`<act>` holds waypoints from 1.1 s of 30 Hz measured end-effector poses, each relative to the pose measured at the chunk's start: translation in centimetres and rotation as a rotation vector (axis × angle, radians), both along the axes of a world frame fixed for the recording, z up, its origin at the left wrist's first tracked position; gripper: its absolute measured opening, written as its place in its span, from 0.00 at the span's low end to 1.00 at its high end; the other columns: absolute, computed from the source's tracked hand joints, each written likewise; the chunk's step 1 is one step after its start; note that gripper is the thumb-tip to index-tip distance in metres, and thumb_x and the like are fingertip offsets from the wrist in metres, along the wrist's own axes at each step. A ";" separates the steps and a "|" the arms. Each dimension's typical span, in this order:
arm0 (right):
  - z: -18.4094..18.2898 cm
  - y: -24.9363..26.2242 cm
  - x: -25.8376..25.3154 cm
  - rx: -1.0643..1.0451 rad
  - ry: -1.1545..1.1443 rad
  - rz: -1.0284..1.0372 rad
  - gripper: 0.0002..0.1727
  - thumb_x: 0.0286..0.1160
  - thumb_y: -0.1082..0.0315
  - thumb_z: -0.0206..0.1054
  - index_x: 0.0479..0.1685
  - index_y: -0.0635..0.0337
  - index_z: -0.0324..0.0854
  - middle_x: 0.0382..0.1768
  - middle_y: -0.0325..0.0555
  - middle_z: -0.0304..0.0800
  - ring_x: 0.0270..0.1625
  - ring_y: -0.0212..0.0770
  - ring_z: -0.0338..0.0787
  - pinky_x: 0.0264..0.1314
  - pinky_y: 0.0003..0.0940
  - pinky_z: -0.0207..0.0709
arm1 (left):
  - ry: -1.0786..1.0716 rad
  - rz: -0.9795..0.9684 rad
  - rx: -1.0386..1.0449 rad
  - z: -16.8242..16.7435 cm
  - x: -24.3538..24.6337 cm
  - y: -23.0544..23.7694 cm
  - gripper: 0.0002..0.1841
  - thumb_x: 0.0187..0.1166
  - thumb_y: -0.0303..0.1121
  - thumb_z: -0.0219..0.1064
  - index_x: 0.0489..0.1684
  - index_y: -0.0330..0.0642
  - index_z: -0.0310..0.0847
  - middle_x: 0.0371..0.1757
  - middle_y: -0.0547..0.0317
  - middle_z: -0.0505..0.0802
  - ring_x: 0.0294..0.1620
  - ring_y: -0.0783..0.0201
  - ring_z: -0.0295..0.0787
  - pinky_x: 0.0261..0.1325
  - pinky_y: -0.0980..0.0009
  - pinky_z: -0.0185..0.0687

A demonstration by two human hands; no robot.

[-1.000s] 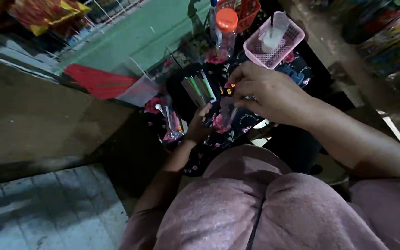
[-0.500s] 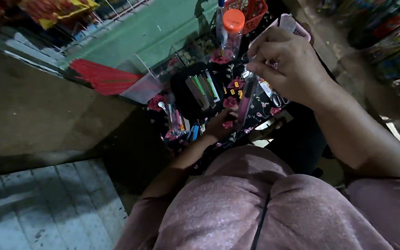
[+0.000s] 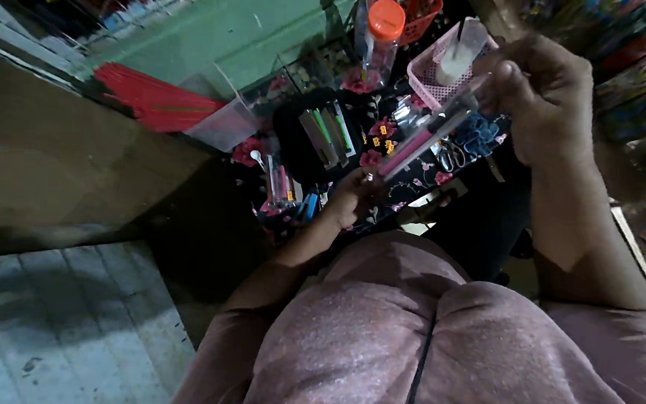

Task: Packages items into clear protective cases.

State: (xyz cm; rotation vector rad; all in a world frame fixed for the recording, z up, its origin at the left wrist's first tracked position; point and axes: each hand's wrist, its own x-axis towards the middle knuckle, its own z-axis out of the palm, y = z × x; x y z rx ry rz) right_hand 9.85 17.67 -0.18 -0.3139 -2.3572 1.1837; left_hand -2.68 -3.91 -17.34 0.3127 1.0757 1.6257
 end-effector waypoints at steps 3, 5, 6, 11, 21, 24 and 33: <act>-2.1 0.7 1.9 -0.199 -0.005 -0.046 0.10 0.90 0.61 0.56 0.55 0.55 0.80 0.47 0.26 0.89 0.46 0.24 0.90 0.51 0.30 0.89 | -0.064 0.118 0.009 0.7 -0.7 -0.9 0.09 0.89 0.26 0.53 0.45 0.48 0.81 0.35 0.68 0.91 0.32 0.77 0.87 0.40 0.80 0.86; -3.7 0.5 3.0 -0.367 -0.007 -0.082 0.12 0.91 0.60 0.53 0.52 0.53 0.80 0.51 0.30 0.91 0.48 0.29 0.92 0.52 0.34 0.90 | -0.060 0.162 0.021 1.2 -1.3 -1.4 0.11 0.90 0.26 0.52 0.41 0.46 0.81 0.32 0.67 0.91 0.31 0.76 0.87 0.41 0.79 0.86; -4.4 0.4 3.5 -0.463 -0.004 -0.104 0.14 0.92 0.58 0.50 0.51 0.52 0.81 0.53 0.32 0.92 0.49 0.32 0.93 0.53 0.36 0.90 | -0.052 0.179 0.019 1.4 -1.6 -1.6 0.11 0.89 0.26 0.53 0.40 0.46 0.82 0.32 0.67 0.91 0.32 0.75 0.88 0.42 0.78 0.87; -6.7 -0.3 5.2 -0.772 -0.021 -0.183 0.19 0.91 0.65 0.41 0.46 0.49 0.81 0.46 0.33 0.94 0.45 0.32 0.94 0.50 0.34 0.90 | 0.072 0.240 0.016 2.6 -2.5 -2.6 0.09 0.87 0.23 0.55 0.43 0.43 0.82 0.33 0.67 0.91 0.33 0.75 0.89 0.43 0.77 0.89; -9.1 -1.0 6.8 -0.878 -0.167 -0.120 0.13 0.88 0.70 0.51 0.44 0.50 0.83 0.41 0.34 0.95 0.41 0.30 0.94 0.45 0.27 0.89 | 0.143 0.207 0.052 3.4 -2.4 -3.8 0.09 0.87 0.22 0.54 0.45 0.43 0.81 0.38 0.67 0.93 0.37 0.74 0.92 0.45 0.76 0.90; -9.0 -1.1 6.8 -0.904 -0.174 -0.094 0.16 0.90 0.67 0.46 0.45 0.50 0.83 0.44 0.36 0.95 0.43 0.31 0.94 0.46 0.27 0.89 | 0.117 0.204 0.060 3.5 -2.3 -4.0 0.11 0.89 0.23 0.52 0.48 0.42 0.82 0.40 0.65 0.94 0.37 0.74 0.92 0.45 0.76 0.90; -9.3 -0.8 7.6 -0.905 -0.142 0.005 0.16 0.89 0.53 0.53 0.43 0.46 0.86 0.42 0.33 0.94 0.42 0.29 0.92 0.43 0.26 0.88 | 0.175 0.145 0.155 2.2 -2.1 -4.8 0.11 0.87 0.24 0.53 0.44 0.50 0.82 0.38 0.70 0.94 0.35 0.76 0.91 0.43 0.78 0.90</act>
